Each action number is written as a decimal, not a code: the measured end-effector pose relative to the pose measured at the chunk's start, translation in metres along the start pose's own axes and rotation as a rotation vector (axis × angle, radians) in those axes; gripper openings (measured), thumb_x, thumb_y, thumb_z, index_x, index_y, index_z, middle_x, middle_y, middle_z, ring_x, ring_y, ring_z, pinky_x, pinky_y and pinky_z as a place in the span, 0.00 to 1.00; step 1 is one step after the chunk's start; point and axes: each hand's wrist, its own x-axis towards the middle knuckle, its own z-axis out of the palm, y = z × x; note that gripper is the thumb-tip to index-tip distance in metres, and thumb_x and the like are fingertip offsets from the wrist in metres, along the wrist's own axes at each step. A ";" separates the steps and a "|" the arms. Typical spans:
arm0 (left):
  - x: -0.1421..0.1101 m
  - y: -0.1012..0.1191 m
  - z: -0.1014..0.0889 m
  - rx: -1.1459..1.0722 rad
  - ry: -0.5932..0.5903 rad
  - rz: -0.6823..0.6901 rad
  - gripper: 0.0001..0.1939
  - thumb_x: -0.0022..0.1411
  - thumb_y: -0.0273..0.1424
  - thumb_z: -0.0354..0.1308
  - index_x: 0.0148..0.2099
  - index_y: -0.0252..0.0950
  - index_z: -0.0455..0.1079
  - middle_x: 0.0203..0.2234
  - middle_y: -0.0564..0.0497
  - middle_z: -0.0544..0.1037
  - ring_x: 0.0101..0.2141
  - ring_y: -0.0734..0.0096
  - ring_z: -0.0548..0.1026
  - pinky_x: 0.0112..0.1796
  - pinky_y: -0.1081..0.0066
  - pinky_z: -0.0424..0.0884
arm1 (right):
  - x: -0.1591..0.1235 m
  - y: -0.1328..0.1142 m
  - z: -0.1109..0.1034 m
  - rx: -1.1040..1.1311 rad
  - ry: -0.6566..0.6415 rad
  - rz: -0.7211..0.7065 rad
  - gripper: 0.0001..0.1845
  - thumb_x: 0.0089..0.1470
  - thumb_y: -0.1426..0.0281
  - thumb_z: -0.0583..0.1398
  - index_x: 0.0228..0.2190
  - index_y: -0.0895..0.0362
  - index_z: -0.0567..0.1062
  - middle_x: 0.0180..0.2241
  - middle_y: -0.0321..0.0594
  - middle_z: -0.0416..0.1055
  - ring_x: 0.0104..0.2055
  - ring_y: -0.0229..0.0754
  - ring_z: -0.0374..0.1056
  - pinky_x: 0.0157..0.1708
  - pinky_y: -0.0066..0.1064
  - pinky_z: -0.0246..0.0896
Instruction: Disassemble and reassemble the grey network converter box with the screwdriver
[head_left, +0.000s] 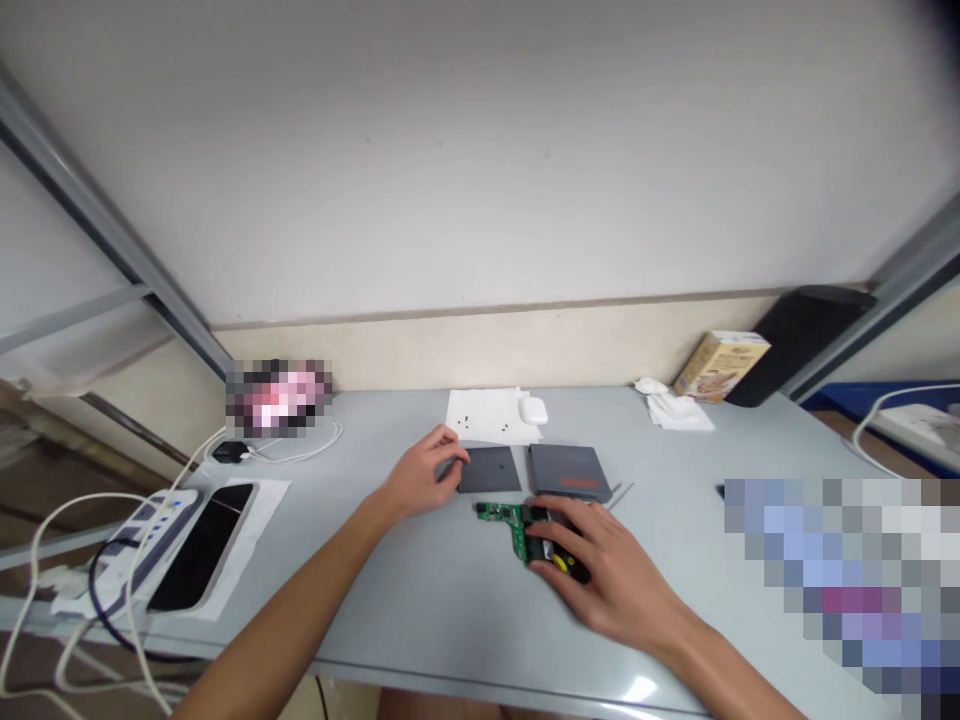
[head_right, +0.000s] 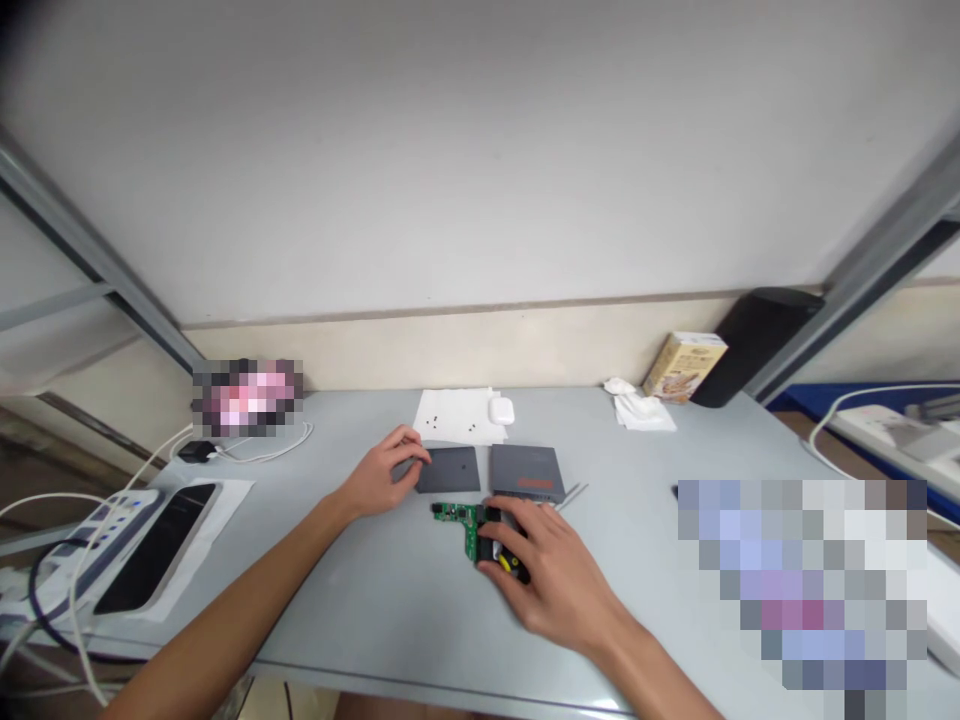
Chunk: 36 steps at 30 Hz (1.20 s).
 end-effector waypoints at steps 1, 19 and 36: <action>0.000 0.000 0.001 0.001 0.002 -0.003 0.09 0.68 0.24 0.54 0.43 0.38 0.75 0.43 0.47 0.72 0.32 0.73 0.73 0.36 0.71 0.72 | 0.000 0.000 0.000 -0.004 0.003 -0.003 0.12 0.65 0.64 0.62 0.48 0.52 0.79 0.56 0.50 0.75 0.52 0.53 0.76 0.48 0.49 0.74; 0.001 0.000 0.005 0.105 0.015 -0.044 0.16 0.62 0.25 0.56 0.51 0.40 0.74 0.46 0.47 0.74 0.33 0.70 0.75 0.37 0.67 0.74 | 0.001 -0.001 0.000 -0.081 0.142 0.016 0.12 0.65 0.63 0.62 0.47 0.52 0.81 0.52 0.51 0.77 0.51 0.55 0.76 0.44 0.49 0.75; 0.000 -0.002 0.004 -0.043 -0.043 0.048 0.15 0.64 0.19 0.53 0.48 0.38 0.74 0.43 0.45 0.78 0.44 0.63 0.76 0.47 0.64 0.74 | 0.001 -0.002 0.003 -0.090 0.151 0.033 0.13 0.64 0.63 0.62 0.48 0.53 0.81 0.52 0.50 0.78 0.51 0.55 0.76 0.44 0.48 0.75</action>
